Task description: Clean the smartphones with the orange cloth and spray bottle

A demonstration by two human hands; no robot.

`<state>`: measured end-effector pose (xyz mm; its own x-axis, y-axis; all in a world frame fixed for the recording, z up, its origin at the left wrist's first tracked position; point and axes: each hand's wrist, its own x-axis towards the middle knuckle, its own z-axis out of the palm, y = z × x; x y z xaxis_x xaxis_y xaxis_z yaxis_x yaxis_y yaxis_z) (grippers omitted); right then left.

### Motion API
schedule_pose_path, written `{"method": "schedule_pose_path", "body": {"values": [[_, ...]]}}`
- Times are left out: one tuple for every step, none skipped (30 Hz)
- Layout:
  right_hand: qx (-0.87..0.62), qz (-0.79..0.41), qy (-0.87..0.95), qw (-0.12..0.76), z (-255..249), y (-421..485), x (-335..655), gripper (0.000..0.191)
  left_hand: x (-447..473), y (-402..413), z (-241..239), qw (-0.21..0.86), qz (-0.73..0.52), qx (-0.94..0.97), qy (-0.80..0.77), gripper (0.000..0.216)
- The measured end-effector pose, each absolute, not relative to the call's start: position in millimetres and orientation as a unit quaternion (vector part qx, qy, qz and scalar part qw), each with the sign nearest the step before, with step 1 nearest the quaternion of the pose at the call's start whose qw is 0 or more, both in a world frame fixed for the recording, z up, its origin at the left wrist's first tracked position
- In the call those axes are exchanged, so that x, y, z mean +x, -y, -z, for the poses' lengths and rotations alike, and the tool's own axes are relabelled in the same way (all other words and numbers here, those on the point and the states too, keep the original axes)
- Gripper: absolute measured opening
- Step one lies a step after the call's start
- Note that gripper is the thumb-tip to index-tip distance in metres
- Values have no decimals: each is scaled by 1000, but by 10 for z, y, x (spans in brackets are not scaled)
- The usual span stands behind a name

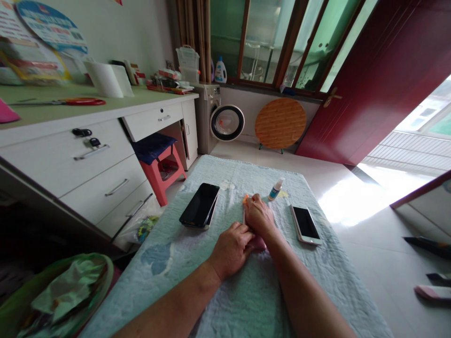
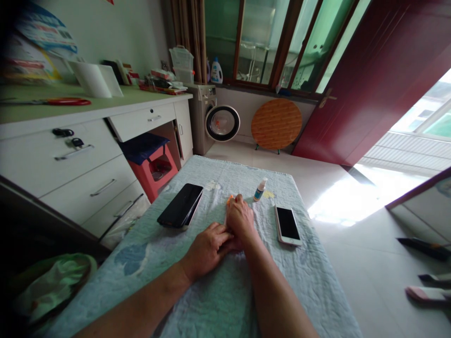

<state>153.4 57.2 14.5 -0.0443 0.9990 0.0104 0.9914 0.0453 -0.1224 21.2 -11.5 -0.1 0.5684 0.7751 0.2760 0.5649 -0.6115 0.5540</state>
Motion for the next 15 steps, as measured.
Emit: {"method": "schedule_pose_path", "body": {"values": [[-691, -40, 720, 44, -146, -568, 1540, 41, 212, 114, -2, 210, -254, 860, -389, 22], [-693, -39, 719, 43, -149, -564, 1547, 43, 212, 113, -4, 213, -254, 859, -389, 22], [-694, -38, 718, 42, -154, -559, 1556, 44, 212, 113, -6, 216, -255, 859, -389, 21], [-696, -38, 716, 43, -160, -554, 1566, 44, 213, 113, -8, 219, -257, 857, -389, 21], [-698, -39, 714, 43, -167, -548, 1578, 44, 213, 114, -8, 221, -259, 856, -389, 20], [-701, -42, 711, 43, -176, -543, 1590, 44, 213, 114, -8, 223, -260, 855, -389, 20], [-705, -45, 707, 42, -186, -539, 1603, 44, 213, 115, -8, 225, -261, 854, -389, 20], [-709, -49, 702, 40, -194, -537, 1615, 43, 213, 115, -7, 226, -260, 854, -390, 20], [-713, -52, 698, 38, -202, -535, 1628, 42, 213, 114, -6, 226, -259, 854, -390, 20], [-718, -54, 694, 35, -207, -535, 1641, 41, 213, 114, -5, 225, -258, 854, -391, 20], [-721, -55, 690, 34, -210, -536, 1653, 41, 212, 113, -4, 223, -257, 855, -392, 20], [-724, -56, 687, 33, -208, -538, 1665, 41, 212, 111, -4, 221, -256, 856, -392, 20], [-726, -56, 684, 33, -204, -540, 1676, 42, 211, 109, -3, 218, -254, 857, -392, 20], [-728, -56, 682, 34, -197, -543, 1686, 43, 211, 108, -2, 216, -251, 858, -392, 19], [-731, -56, 679, 35, -187, -546, 1695, 44, 210, 106, -2, 215, -249, 860, -391, 19]]}}
